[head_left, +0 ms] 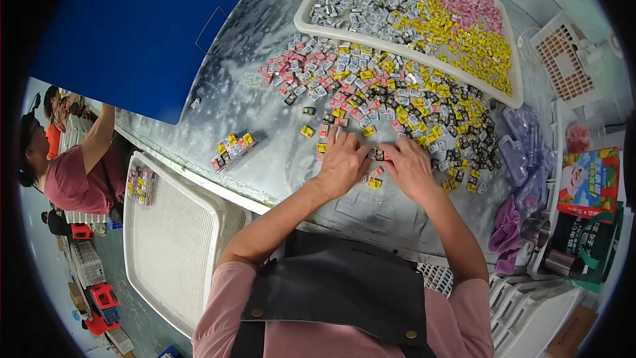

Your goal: Sorting and organizing small colorful plastic parts into sets on a factory workbench.

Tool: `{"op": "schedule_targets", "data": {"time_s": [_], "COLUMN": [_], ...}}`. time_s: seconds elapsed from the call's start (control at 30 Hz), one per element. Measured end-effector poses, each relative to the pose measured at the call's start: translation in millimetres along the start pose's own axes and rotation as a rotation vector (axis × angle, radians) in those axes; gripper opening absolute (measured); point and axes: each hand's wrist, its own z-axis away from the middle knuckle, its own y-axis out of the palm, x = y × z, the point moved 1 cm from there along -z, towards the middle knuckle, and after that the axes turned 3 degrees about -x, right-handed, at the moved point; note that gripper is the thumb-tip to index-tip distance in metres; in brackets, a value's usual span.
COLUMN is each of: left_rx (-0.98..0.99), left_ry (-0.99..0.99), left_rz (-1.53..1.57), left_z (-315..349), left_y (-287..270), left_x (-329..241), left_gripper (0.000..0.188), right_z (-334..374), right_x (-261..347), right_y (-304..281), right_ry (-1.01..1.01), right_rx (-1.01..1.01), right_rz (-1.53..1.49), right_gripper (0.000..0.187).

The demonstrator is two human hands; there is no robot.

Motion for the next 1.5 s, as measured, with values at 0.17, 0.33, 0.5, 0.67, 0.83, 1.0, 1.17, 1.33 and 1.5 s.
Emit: {"op": "schedule_targets", "data": {"time_s": [0.17,0.33,0.5,0.67,0.83,1.0,1.17,1.33,1.5], "left_rx": [0.015,0.022,0.023,0.028,0.025,0.043,-0.019,-0.008,-0.057], "left_ry": [0.009,0.019,0.016,0.009,0.031,0.03,0.032,0.007,-0.009], "left_rz": [0.048,0.039,0.092,0.094,0.079,0.057,0.095,0.037,0.048], "left_z": [-1,-2,-5,-4,-6,-5,-3,11,23], "left_y": [-3,-3,-3,-2,-2,-1,-5,-11,-16], "left_x": [3,4,5,6,6,7,5,13,28], "left_gripper": [0.04,0.039,0.034,0.034,0.034,0.042,0.051,0.054,0.046], "right_z": [28,30,22,22,20,16,-2,-30,-41], "right_x": [-8,-16,-13,-6,-11,-8,-26,-33,-32], "right_y": [-5,5,5,-3,-2,1,-4,-12,-10], "right_ry": [0.105,0.126,0.112,0.168,0.116,0.193,0.178,0.228,0.185], "right_rx": [-0.192,-0.192,-0.214,-0.158,-0.164,-0.049,-0.262,-0.11,-0.034], "right_rz": [-0.139,-0.214,-0.163,-0.25,-0.265,-0.282,-0.268,-0.106,0.038], "right_gripper": [0.036,0.026,0.027,0.029,0.03,0.026,0.018,0.018,0.018]}}
